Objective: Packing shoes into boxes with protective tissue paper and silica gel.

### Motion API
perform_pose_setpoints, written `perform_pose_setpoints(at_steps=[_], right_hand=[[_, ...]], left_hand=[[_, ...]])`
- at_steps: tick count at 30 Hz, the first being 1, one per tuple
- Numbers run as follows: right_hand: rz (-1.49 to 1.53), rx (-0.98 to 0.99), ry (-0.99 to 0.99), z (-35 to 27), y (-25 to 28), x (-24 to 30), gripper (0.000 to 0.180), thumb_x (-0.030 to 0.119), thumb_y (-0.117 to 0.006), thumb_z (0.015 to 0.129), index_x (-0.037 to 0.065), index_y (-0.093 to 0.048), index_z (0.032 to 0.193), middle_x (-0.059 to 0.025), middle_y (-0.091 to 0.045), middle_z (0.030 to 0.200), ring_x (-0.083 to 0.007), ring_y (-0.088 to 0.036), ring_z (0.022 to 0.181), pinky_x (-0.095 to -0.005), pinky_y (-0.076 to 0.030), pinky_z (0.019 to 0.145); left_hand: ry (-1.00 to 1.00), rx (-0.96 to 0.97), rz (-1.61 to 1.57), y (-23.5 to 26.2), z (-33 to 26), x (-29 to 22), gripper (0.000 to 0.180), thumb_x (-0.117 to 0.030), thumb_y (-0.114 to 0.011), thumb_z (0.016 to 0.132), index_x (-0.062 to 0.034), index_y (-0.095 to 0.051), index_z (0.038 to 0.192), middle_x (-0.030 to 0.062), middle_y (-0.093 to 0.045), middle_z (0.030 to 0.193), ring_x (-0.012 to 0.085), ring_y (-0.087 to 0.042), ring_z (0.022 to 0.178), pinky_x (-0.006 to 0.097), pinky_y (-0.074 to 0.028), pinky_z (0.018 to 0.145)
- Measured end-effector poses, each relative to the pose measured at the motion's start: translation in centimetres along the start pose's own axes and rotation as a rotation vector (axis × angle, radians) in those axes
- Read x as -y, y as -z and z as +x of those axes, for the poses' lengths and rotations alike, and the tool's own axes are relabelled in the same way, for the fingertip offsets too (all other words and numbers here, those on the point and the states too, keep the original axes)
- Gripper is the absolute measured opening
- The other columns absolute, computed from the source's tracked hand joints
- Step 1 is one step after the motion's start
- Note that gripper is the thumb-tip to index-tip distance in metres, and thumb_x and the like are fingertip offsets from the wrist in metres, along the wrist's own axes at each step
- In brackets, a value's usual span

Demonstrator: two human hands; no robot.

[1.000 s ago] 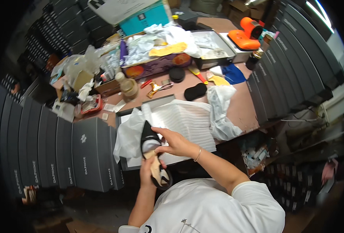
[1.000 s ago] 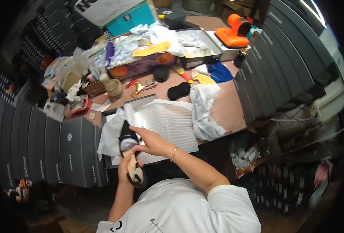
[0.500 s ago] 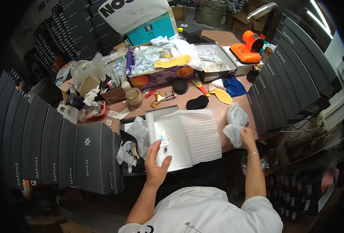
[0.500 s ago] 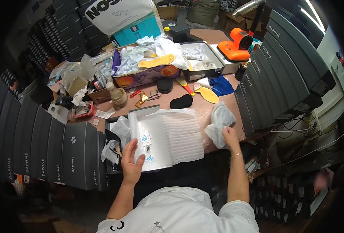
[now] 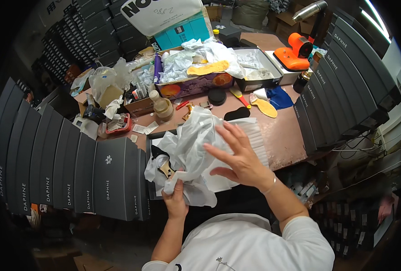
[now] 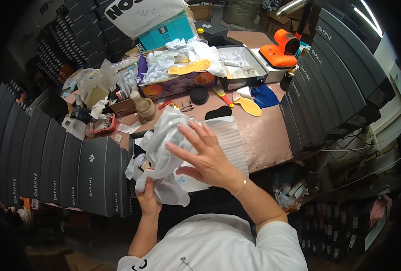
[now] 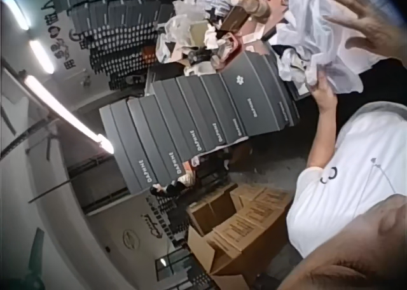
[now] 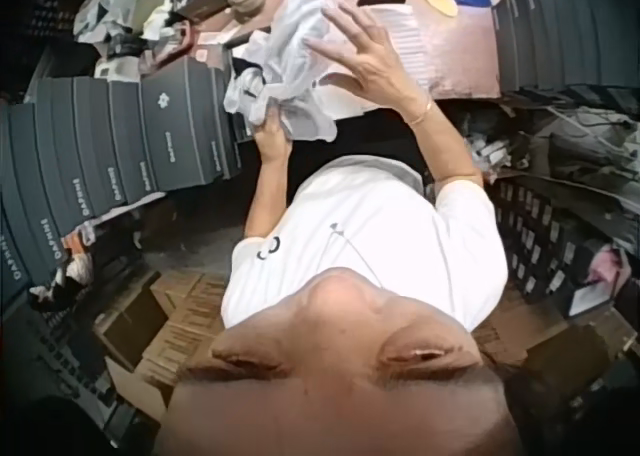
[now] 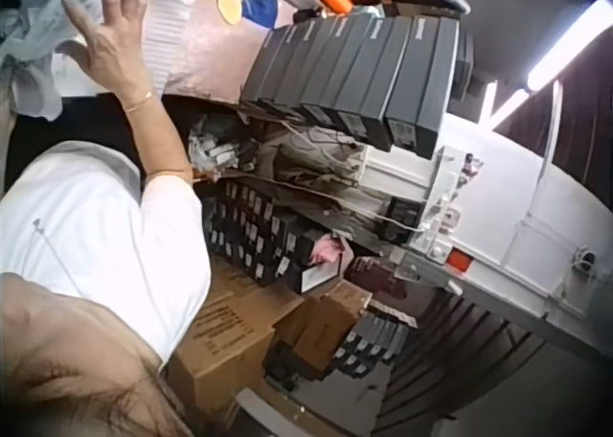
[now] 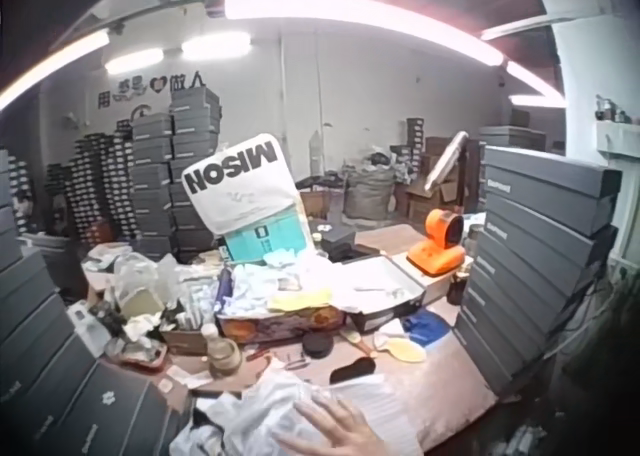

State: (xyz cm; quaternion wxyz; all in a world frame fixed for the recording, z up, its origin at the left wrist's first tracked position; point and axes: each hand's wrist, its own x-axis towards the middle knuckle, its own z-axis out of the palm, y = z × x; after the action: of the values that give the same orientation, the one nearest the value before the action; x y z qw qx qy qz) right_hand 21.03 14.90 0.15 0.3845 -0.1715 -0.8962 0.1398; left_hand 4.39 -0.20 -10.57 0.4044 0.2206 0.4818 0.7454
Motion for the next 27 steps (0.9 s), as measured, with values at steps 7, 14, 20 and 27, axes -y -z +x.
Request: perform_pose_setpoints(at_steps=[7,14,20,27], right_hand=[[0.366,0.182,0.010,-4.2,-9.6,5.3,0.027,0.018,-0.068,0.083,0.007,-0.061,0.107,-0.0068,-0.062,0.111,-0.0259,-0.051,0.121,-0.0596,-0.022,0.109],[0.167,0.387,0.095,0.7,-2.2,-0.9,0.049,0.018,-0.074,0.075,0.007,-0.055,0.119,-0.0132,-0.062,0.107,-0.0310,-0.060,0.100,-0.0413,-0.049,0.081],[0.167,0.621,-0.091,-2.5,-3.5,-1.9,0.049,0.027,-0.072,0.078,0.006,-0.052,0.118,-0.0128,-0.064,0.093,-0.0321,-0.065,0.080,-0.0399,-0.051,0.065],[0.405,0.345,-0.283,-5.6,-3.0,-3.9,0.038,0.005,-0.068,0.075,0.003,-0.059,0.112,-0.0178,-0.065,0.098,-0.0369,-0.064,0.088,-0.0376,-0.053,0.074]], left_hand=[[0.075,-0.151,-0.258,0.3,0.6,1.2,0.048,-0.030,-0.051,0.098,0.0011,-0.046,0.134,0.0115,-0.058,0.120,0.0191,-0.056,0.109,0.033,-0.045,0.095],[0.364,0.336,-0.162,11.3,2.5,-1.0,0.050,-0.035,-0.047,0.096,0.0007,-0.048,0.130,0.0153,-0.057,0.123,0.0276,-0.062,0.104,0.041,-0.053,0.088],[0.274,-0.011,-0.035,8.3,3.2,-3.3,0.062,-0.048,-0.035,0.099,0.0054,-0.052,0.127,0.0169,-0.063,0.116,0.0271,-0.064,0.102,0.036,-0.051,0.090],[0.078,0.023,0.139,3.7,5.2,-4.9,0.046,-0.036,-0.048,0.100,0.0014,-0.057,0.125,0.0087,-0.064,0.110,0.0153,-0.062,0.095,0.027,-0.048,0.085]])
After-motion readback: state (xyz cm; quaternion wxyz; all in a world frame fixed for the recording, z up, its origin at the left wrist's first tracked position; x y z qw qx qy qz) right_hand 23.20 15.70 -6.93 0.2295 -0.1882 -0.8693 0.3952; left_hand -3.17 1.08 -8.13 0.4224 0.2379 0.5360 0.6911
